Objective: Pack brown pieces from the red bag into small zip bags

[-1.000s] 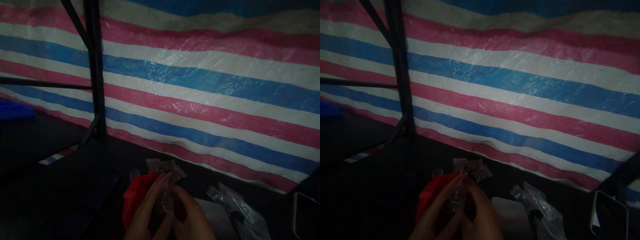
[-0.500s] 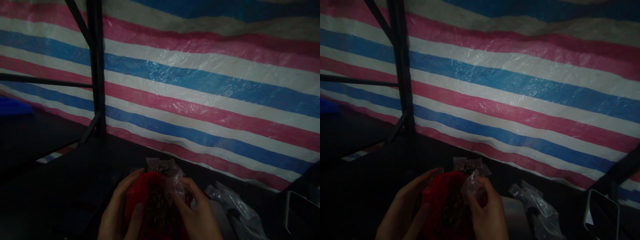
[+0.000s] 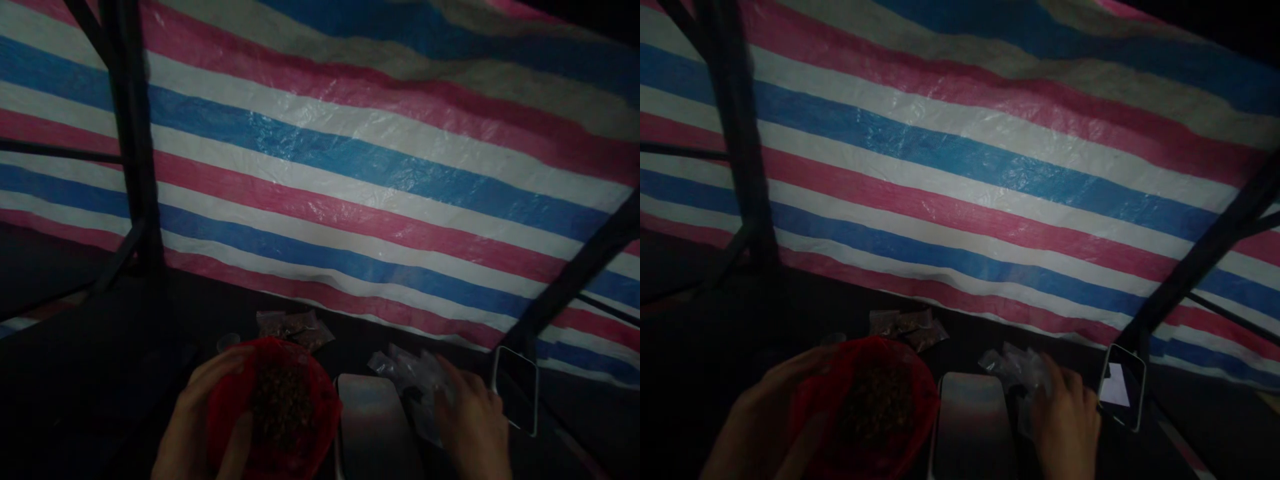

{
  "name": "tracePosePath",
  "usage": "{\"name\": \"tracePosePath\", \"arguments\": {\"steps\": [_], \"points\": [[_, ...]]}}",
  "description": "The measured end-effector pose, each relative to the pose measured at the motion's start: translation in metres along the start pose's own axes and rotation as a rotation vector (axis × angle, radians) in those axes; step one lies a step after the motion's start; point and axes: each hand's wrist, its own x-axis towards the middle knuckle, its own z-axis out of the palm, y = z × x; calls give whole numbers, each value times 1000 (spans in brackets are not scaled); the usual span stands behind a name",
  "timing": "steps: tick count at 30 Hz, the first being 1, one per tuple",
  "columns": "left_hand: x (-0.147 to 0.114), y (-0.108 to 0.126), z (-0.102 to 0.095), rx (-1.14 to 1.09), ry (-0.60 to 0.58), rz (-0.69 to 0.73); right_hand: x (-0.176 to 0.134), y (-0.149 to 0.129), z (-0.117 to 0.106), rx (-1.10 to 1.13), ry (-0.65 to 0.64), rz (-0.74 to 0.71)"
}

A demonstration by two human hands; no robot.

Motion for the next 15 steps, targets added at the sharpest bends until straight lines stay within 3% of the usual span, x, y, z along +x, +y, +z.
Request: {"name": "tracePosePath", "arguments": {"steps": [2,5,7,11,13,15], "points": [[-1,-1,3,24,-30,37,-8,-1,24,-34,-147,-10],[-2,-3,6,34,-24,66,-15,-2,51,-45,-152,-17],[-2,-6,6,63,-50,105,-15,0,57,-26,-153,-10],[-1,-7,6,53,-40,98,-6,-8,42,-11,-79,56],[-1,-4,7,49,-18,89,-2,-28,28,-5,-25,59],[-1,-2,9,65,-11,95,3,-60,16,41,-51,-10]]}}
